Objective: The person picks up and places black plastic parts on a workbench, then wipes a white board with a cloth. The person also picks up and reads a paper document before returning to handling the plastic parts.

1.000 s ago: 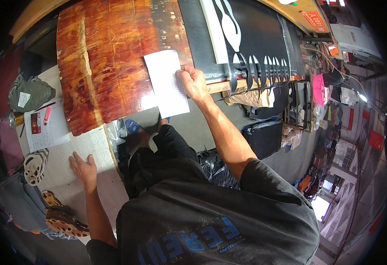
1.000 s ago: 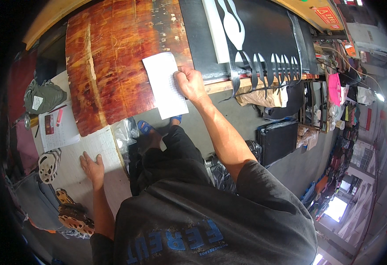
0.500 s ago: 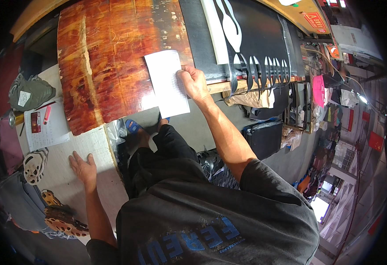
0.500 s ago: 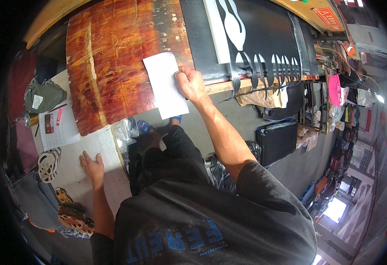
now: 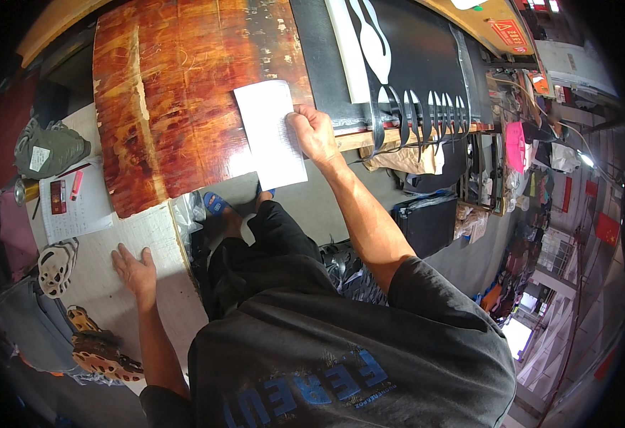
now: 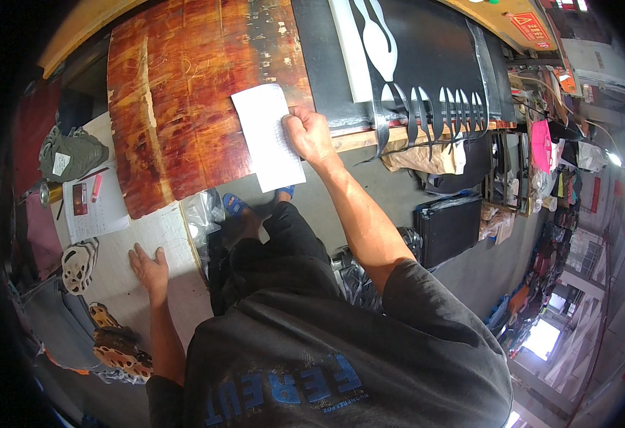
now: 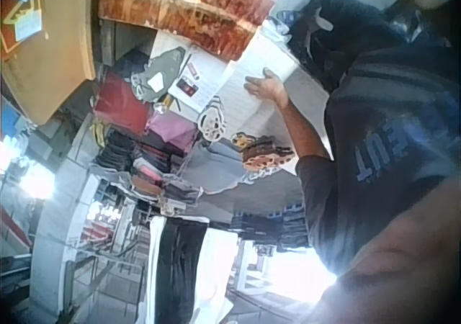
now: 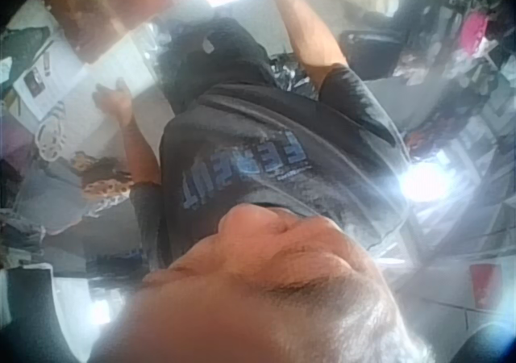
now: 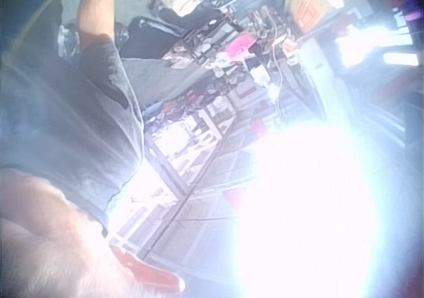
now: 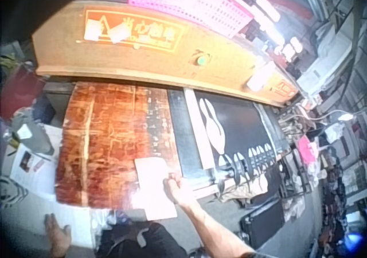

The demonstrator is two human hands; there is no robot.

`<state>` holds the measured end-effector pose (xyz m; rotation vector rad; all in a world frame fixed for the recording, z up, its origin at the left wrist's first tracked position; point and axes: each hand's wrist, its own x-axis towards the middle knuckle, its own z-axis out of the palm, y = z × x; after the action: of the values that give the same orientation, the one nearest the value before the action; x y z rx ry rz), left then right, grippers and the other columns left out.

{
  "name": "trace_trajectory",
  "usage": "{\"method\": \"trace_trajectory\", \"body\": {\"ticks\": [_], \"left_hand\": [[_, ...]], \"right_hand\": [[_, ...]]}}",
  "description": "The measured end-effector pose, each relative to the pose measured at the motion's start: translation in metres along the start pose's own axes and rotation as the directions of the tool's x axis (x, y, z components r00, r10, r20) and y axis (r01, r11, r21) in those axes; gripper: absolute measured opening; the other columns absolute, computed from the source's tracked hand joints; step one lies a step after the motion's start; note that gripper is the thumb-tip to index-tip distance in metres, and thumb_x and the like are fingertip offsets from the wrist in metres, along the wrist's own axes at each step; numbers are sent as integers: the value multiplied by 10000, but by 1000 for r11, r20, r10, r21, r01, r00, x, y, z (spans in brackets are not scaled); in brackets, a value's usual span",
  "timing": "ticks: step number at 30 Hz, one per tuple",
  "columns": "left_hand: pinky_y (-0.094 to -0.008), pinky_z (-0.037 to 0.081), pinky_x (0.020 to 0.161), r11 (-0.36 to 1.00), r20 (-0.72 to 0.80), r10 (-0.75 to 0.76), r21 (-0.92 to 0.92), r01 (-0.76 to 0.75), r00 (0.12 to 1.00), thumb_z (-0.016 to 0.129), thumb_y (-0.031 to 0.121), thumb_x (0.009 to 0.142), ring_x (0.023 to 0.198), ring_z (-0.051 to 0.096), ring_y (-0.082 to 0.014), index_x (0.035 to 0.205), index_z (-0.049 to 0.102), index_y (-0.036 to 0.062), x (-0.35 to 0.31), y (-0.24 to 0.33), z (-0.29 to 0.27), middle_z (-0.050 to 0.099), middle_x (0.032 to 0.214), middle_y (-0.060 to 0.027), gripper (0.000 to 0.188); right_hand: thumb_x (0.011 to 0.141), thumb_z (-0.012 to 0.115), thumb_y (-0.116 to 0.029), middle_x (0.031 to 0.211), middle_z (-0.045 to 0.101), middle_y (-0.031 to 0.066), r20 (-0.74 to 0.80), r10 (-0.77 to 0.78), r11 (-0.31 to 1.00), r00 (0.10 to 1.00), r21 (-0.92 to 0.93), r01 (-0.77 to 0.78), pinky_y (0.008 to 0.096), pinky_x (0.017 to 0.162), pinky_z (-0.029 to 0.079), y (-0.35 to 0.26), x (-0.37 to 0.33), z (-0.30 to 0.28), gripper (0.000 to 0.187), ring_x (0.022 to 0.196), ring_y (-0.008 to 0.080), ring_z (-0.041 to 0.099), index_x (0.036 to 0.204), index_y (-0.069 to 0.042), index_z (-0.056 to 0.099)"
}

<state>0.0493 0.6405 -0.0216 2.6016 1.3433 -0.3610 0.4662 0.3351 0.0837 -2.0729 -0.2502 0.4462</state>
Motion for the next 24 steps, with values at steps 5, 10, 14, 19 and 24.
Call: {"method": "trace_trajectory", "body": {"ticks": [5, 10, 14, 19, 24], "left_hand": [[-533, 267, 1216, 1000, -13, -6, -19, 5, 1000, 688, 407, 916, 1461, 300, -493, 1539, 354, -26, 0, -1, 2, 322, 1565, -344, 829], [-534, 274, 1210, 1000, -30, 5, -26, -6, 1000, 714, 401, 883, 1442, 321, -497, 1523, 377, -32, 2, 0, 1, 337, 1554, -344, 843], [-541, 276, 1206, 999, 9, -28, -23, 28, 1000, 727, 399, 864, 1457, 301, -490, 1531, 371, -22, 1, 6, -5, 327, 1561, -343, 866], [-483, 364, 1161, 961, 41, -75, -264, 83, 996, 695, 349, 902, 1395, 441, -430, 1468, 468, -36, 2, 0, -8, 447, 1503, -300, 721], [-450, 523, 942, 805, -143, 87, -574, -154, 986, 657, 235, 959, 1045, 675, -423, 1173, 682, -61, -14, 32, -5, 712, 1111, -257, 366]], "right_hand": [[914, 555, -254, 817, 723, 175, 13, 23, 1000, 1000, -8, -23, 362, 741, 540, -1, 0, -1, 351, 765, 226, 685, 1038, 22, 732], [930, 557, -215, 801, 689, 76, 31, 7, 1000, 999, 18, -8, 314, 704, 515, 1, 1, -1, 307, 741, 145, 626, 1028, 19, 730], [939, 562, -194, 797, 674, 19, 22, -17, 1000, 1000, 9, 17, 276, 689, 498, 5, 3, -1, 273, 737, 101, 598, 1009, 11, 728], [941, 579, -204, 805, 674, 14, 43, -57, 998, 997, -16, 58, 289, 705, 506, 11, 6, 0, 256, 746, 103, 601, 1009, 2, 716], [916, 570, -339, 876, 699, 203, 23, -140, 980, 990, -141, 141, 444, 804, 537, 9, 4, -1, 323, 871, 337, 700, 981, -59, 718]]}}
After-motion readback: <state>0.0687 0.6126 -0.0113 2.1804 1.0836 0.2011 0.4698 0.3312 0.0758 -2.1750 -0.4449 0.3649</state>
